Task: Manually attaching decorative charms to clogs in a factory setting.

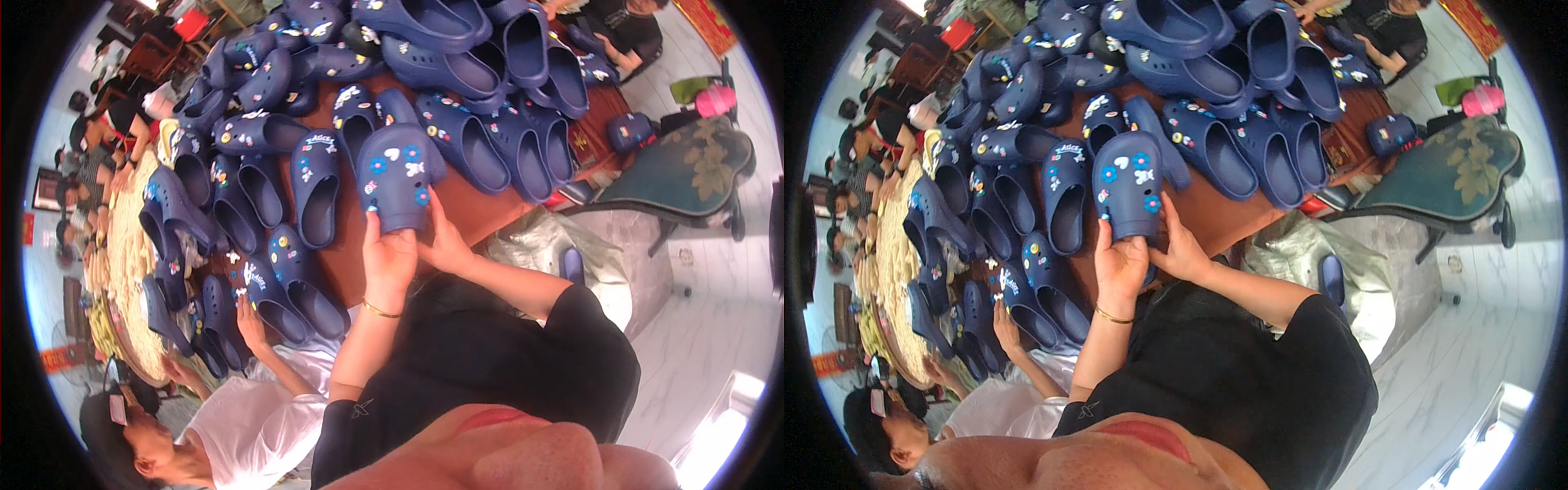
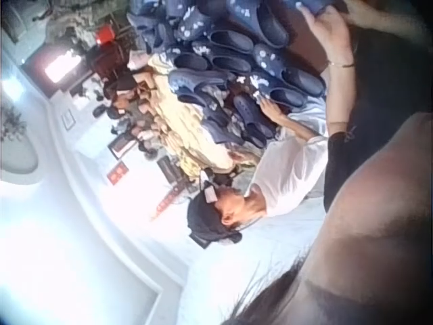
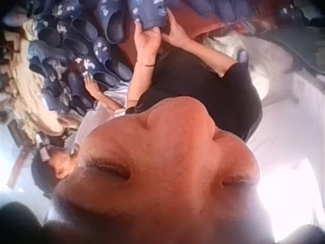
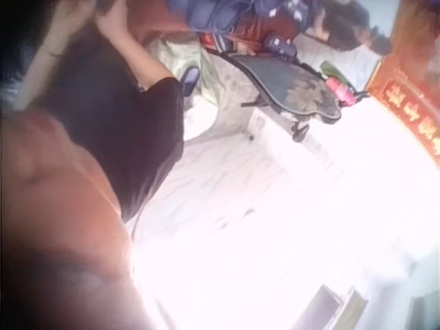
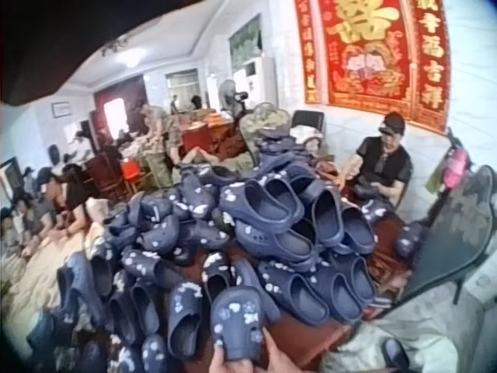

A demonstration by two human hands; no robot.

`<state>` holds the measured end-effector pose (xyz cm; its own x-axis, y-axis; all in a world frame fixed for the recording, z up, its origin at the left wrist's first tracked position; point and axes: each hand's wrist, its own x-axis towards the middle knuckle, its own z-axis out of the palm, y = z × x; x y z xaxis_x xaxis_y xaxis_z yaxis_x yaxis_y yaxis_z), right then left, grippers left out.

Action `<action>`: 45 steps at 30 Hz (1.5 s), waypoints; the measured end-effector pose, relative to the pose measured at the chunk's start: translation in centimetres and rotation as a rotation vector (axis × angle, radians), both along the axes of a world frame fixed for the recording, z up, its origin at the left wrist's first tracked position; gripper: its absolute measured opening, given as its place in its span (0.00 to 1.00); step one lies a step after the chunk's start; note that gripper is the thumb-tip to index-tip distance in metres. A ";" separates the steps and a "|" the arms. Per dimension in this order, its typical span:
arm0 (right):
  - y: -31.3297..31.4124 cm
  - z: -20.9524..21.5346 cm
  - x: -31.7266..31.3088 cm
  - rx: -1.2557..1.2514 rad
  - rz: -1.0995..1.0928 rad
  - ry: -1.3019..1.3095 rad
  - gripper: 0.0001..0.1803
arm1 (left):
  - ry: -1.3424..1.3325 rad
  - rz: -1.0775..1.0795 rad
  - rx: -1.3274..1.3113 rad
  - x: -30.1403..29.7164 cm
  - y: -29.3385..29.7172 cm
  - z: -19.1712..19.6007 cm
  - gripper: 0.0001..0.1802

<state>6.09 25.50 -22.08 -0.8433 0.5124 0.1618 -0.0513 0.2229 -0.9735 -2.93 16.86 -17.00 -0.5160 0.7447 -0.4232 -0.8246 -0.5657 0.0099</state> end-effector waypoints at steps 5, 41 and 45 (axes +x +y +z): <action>5.2 -7.9 1.6 -0.639 -0.268 0.330 0.34 | 0.085 -0.561 0.195 4.0 1.1 1.6 0.27; 33.0 -5.1 14.1 0.430 -0.732 -1.417 0.46 | 0.151 -0.315 -0.207 -1.9 -11.0 -6.2 0.16; 32.0 -3.0 16.2 0.431 -0.779 -1.412 0.44 | 0.159 -0.331 -0.180 -1.2 -11.4 -6.4 0.15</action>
